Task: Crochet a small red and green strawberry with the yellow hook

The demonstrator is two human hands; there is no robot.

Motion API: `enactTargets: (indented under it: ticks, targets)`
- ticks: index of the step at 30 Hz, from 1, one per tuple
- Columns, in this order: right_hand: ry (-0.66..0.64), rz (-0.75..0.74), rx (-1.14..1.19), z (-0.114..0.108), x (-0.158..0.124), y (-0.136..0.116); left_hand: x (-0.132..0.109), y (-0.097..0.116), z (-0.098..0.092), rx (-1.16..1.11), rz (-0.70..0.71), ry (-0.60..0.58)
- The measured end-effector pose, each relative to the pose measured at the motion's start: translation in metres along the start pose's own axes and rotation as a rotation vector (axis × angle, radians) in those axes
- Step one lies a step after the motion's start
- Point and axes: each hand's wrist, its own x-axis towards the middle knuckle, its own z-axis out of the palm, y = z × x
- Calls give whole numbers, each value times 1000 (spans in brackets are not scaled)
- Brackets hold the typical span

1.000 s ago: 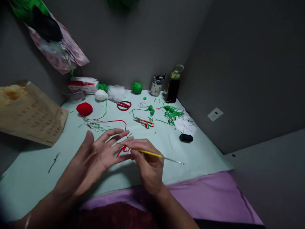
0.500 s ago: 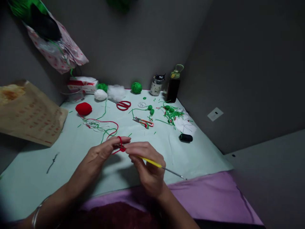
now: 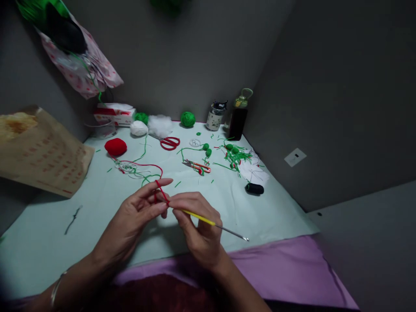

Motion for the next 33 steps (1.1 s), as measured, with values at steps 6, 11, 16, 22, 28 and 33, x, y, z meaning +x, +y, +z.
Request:
enactTargets:
  ticks: [6,11,16,22,28,33]
  targets:
    - [34,-333,-474,7,-9,6,-3,-5,9,-157,-74,27]
    - [132,-43,-112,7,-6,3,-1,-1,4,-393,-243,-29]
    - [168,248,362,7,3,4,2,1,1,-340,-156,-15]
    - [70,306,359,13,4,8,-4,-3,6,-225,-100,-2]
    - [86,239,288,14,2,7,-4,-2,2,-195,-98,20]
    - [35,161,225,14,0,4,-1,-4,3,-180,-105,74]
